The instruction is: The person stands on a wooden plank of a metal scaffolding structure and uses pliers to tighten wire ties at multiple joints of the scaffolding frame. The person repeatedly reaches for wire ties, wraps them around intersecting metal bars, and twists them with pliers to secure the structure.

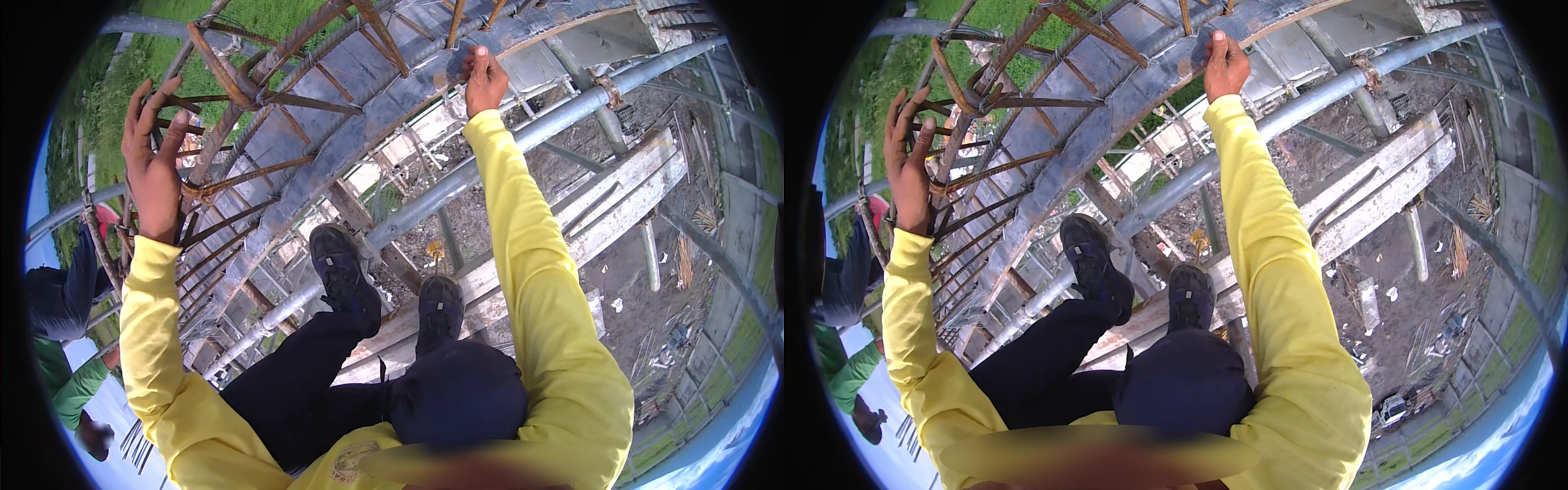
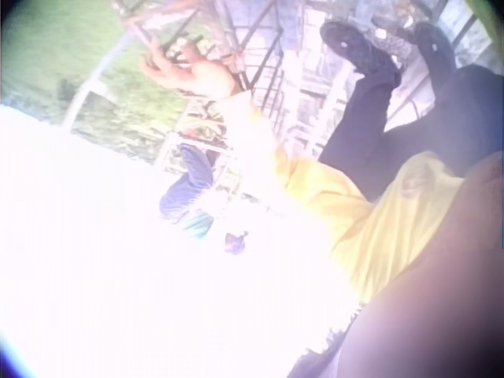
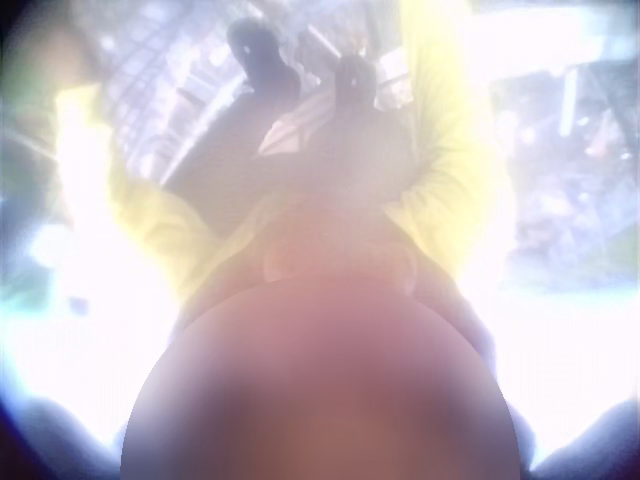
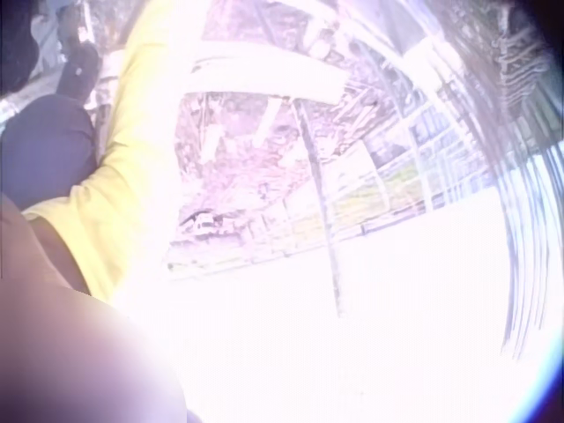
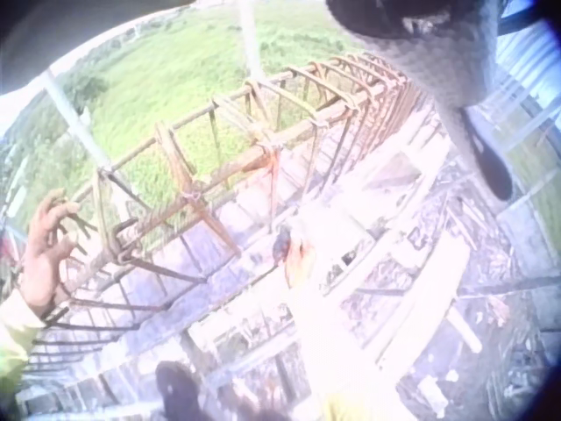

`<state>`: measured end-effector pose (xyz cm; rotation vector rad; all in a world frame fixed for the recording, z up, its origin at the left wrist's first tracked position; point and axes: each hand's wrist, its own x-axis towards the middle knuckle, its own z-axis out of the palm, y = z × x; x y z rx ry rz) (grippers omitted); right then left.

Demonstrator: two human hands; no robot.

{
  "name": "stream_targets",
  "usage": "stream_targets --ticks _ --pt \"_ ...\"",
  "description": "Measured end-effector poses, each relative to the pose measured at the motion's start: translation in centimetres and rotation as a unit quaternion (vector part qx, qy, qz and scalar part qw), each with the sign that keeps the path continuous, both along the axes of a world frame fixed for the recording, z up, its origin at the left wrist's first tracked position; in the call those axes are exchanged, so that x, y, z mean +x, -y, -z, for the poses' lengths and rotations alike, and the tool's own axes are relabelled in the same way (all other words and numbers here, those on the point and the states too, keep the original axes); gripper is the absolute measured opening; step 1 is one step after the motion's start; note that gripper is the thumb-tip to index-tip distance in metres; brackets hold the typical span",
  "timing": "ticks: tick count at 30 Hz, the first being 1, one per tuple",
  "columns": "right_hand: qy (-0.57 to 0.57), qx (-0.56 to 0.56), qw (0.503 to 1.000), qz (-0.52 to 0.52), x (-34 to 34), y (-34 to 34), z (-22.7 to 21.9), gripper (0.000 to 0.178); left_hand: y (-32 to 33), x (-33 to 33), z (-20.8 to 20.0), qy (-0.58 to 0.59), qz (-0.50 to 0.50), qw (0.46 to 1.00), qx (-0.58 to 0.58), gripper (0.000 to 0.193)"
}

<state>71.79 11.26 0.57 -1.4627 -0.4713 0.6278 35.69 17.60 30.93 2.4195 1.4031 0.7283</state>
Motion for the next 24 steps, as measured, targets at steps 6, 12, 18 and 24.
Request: stream_targets --ticks 6,12,18,24 --pt "-0.371 0.132 0.918 0.045 -1.4 -3.0 0.2 0.067 0.2 0.2 -0.2 -0.024 -0.009 1.000 0.007 0.034" --pt "-0.523 0.167 0.836 0.015 -1.3 -4.6 0.8 0.075 0.2 0.2 -0.3 -0.053 -0.020 0.998 0.013 0.034" --pt "-0.577 0.234 0.782 -0.016 -0.6 -6.0 1.8 0.070 0.2 0.3 -0.3 -0.027 -0.019 0.999 -0.007 0.034" --pt "-0.601 0.219 0.769 -0.017 -0.8 -7.8 2.9 0.070 0.3 0.4 -0.3 -0.052 -0.021 0.998 -0.003 0.036"
